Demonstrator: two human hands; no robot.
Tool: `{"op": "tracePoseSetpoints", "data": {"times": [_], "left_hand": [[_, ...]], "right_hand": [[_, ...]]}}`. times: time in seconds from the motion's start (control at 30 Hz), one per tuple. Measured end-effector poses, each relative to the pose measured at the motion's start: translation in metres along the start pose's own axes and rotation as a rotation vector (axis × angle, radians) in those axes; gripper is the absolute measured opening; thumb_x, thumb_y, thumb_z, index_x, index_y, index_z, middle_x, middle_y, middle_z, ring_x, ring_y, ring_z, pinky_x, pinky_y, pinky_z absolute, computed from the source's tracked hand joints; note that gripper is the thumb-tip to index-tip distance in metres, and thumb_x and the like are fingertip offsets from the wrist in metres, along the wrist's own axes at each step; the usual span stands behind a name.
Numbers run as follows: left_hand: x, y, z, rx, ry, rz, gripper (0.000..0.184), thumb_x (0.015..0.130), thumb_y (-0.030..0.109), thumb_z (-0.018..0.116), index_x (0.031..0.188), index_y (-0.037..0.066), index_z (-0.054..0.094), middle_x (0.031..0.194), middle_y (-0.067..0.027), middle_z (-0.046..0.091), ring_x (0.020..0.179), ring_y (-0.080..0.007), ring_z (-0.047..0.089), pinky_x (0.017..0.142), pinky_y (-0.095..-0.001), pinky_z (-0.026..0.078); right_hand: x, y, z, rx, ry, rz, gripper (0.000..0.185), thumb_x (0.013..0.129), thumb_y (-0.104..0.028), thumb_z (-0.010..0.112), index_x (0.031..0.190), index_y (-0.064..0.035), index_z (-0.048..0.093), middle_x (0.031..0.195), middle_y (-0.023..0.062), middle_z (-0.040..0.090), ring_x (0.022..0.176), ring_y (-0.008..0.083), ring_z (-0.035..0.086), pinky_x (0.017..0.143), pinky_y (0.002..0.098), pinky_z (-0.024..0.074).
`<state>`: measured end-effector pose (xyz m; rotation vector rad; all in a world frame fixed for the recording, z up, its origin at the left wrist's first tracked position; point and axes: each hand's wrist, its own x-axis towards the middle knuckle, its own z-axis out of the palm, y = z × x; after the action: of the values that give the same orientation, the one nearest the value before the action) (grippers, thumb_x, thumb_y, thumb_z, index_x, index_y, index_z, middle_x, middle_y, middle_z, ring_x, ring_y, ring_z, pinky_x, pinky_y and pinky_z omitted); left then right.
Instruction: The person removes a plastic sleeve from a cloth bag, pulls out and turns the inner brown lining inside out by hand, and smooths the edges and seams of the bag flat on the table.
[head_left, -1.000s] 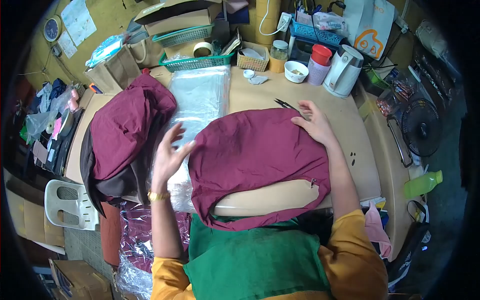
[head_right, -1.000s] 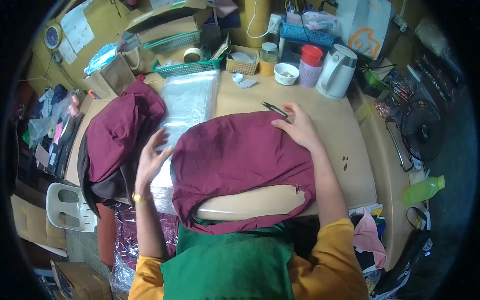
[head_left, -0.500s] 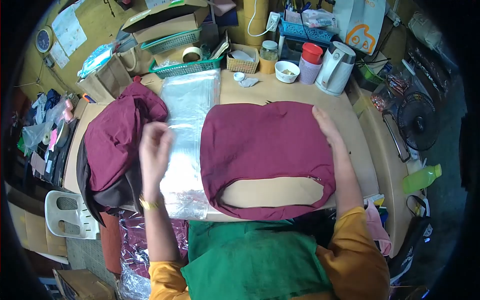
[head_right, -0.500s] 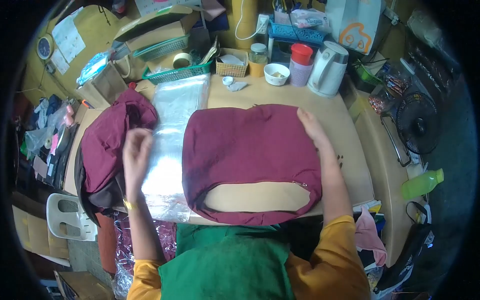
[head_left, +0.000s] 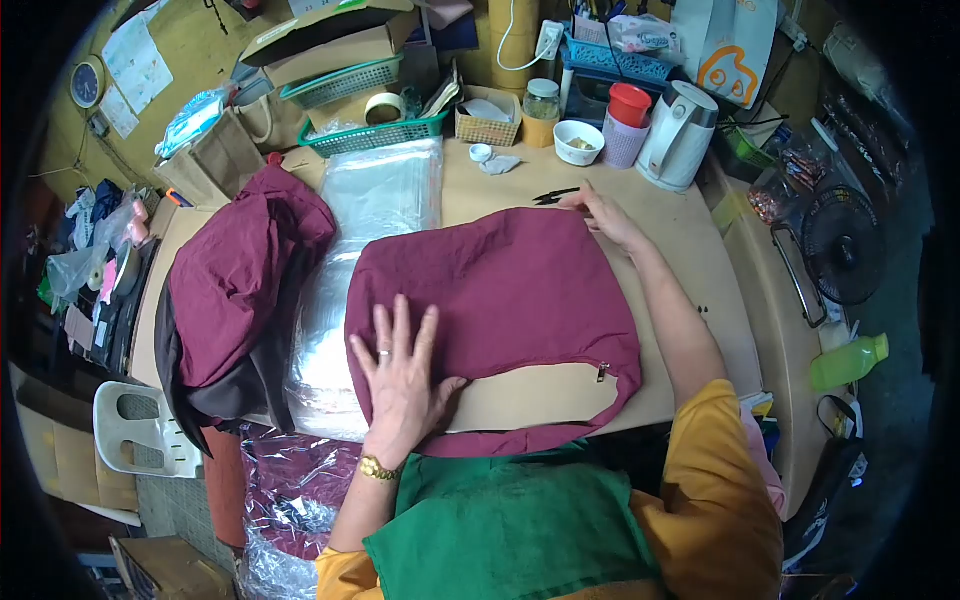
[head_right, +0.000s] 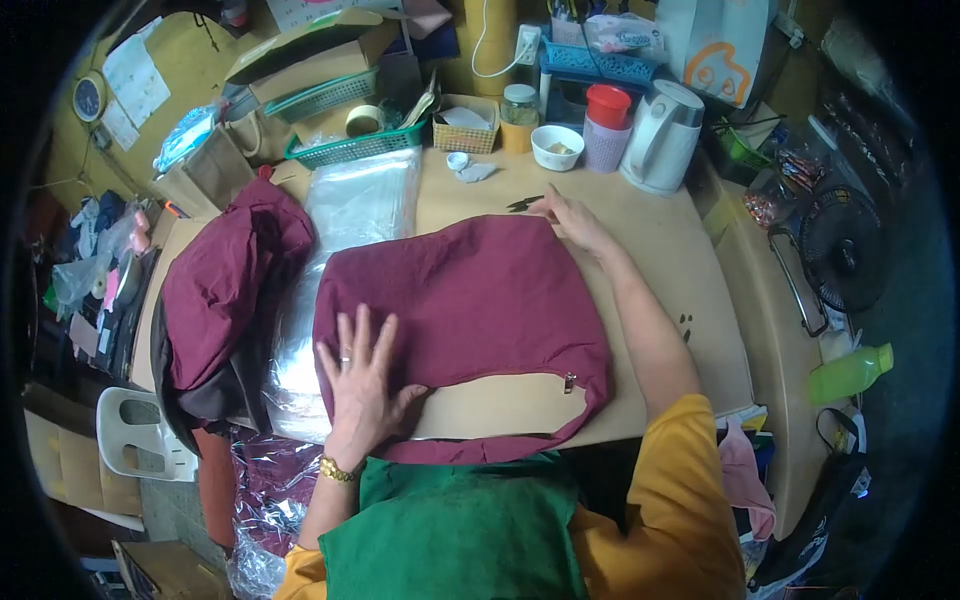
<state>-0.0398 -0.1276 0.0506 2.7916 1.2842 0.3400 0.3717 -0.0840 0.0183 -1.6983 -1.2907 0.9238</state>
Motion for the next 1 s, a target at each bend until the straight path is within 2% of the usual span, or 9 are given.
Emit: {"op": "tracePoseSetpoints", "data": {"times": [0.13, 0.23, 0.33, 0.4, 0.53, 0.7, 0.87, 0.93, 1.0], "left_hand": [[0.005, -0.037, -0.005, -0.215, 0.243, -0.177, 0.102, 0.076, 0.047, 0.078, 0.154, 0.006, 0.027, 0.159, -0.0244, 0.021, 0.146, -0.0457, 0.021, 0.113, -0.0637, 0.021], [0.027, -0.104, 0.022, -0.666, 0.002, -0.362, 0.04, 0.083, 0.017, 0.075, 0.115, -0.002, 0.062, 0.11, -0.0233, 0.066, 0.095, -0.0378, 0.065, 0.08, -0.042, 0.051], [0.036, -0.099, -0.001, -0.494, 0.008, -0.398, 0.036, 0.083, 0.011, 0.072, 0.117, 0.003, 0.062, 0.117, -0.0206, 0.064, 0.103, -0.037, 0.062, 0.083, -0.0412, 0.048], [0.031, -0.069, -0.012, -0.15, 0.507, -0.164, 0.037, 0.082, 0.012, 0.072, 0.117, 0.007, 0.062, 0.125, -0.0174, 0.061, 0.113, -0.0356, 0.058, 0.088, -0.0445, 0.044], [0.009, -0.029, -0.018, -0.3, 0.221, -0.088, 0.045, 0.082, 0.016, 0.072, 0.125, 0.01, 0.059, 0.14, -0.0165, 0.051, 0.129, -0.0368, 0.048, 0.102, -0.0534, 0.037], [-0.004, -0.044, 0.007, -0.126, 0.026, -0.067, 0.068, 0.081, 0.03, 0.076, 0.141, 0.012, 0.049, 0.155, -0.0185, 0.034, 0.146, -0.0404, 0.027, 0.113, -0.0636, 0.022], [0.055, -0.084, -0.021, -0.32, 0.46, -0.085, 0.075, 0.08, 0.032, 0.079, 0.142, 0.006, 0.047, 0.14, -0.0221, 0.05, 0.127, -0.04, 0.049, 0.1, -0.0464, 0.043], [0.104, -0.102, -0.016, -0.365, 0.439, -0.124, 0.062, 0.081, 0.03, 0.079, 0.132, 0.003, 0.057, 0.121, -0.0216, 0.062, 0.107, -0.0363, 0.061, 0.09, -0.0412, 0.049], [0.139, -0.12, -0.011, -0.337, 0.37, -0.13, 0.052, 0.081, 0.028, 0.079, 0.124, 0.002, 0.064, 0.11, -0.0208, 0.068, 0.095, -0.035, 0.066, 0.085, -0.0405, 0.052]], "right_hand": [[-0.017, -0.007, 0.019, 0.044, 0.184, -0.161, 0.021, 0.096, -0.024, 0.063, 0.094, -0.0041, 0.07, 0.078, -0.0013, 0.062, 0.074, 0.0062, 0.053, 0.067, 0.0273, 0.044], [-0.009, 0.011, 0.026, -0.029, 0.238, -0.161, 0.018, 0.092, -0.02, 0.068, 0.084, -0.0036, 0.067, 0.07, -0.0042, 0.06, 0.065, 0.0058, 0.05, 0.061, 0.0277, 0.0425], [0.001, 0.012, 0.023, -0.011, 0.331, -0.187, 0.015, 0.089, -0.018, 0.07, 0.087, -0.0035, 0.067, 0.079, 0.0021, 0.063, 0.073, 0.0114, 0.057, 0.069, 0.0306, 0.0462], [-0.01, -0.01, 0.032, -0.272, 0.52, -0.398, 0.015, 0.087, -0.018, 0.071, 0.091, -0.0042, 0.067, 0.093, 0.0064, 0.064, 0.085, 0.0176, 0.059, 0.078, 0.0343, 0.0465], [-0.054, -0.067, 0.052, -0.564, 0.489, -0.535, 0.029, 0.083, -0.02, 0.074, 0.106, -0.0056, 0.064, 0.126, 0.0157, 0.056, 0.117, 0.0341, 0.052, 0.099, 0.044, 0.041], [-0.083, -0.07, 0.068, -0.674, 0.542, -0.638, 0.036, 0.081, -0.02, 0.077, 0.111, -0.0057, 0.063, 0.122, 0.0157, 0.057, 0.116, 0.034, 0.053, 0.099, 0.0428, 0.0414], [-0.044, -0.044, 0.041, -0.35, 0.789, -0.367, 0.037, 0.08, -0.023, 0.078, 0.109, -0.0035, 0.068, 0.114, 0.0171, 0.063, 0.109, 0.0309, 0.059, 0.092, 0.0399, 0.0463], [-0.014, -0.026, 0.027, -0.263, 0.236, -0.157, 0.036, 0.08, -0.025, 0.078, 0.106, -0.0009, 0.071, 0.096, 0.0158, 0.071, 0.092, 0.0278, 0.067, 0.082, 0.0369, 0.0502], [-0.009, -0.046, 0.03, -0.299, 0.332, -0.206, 0.034, 0.081, -0.025, 0.077, 0.104, -0.0007, 0.072, 0.089, 0.0149, 0.072, 0.085, 0.0265, 0.068, 0.079, 0.0362, 0.0508]]}}
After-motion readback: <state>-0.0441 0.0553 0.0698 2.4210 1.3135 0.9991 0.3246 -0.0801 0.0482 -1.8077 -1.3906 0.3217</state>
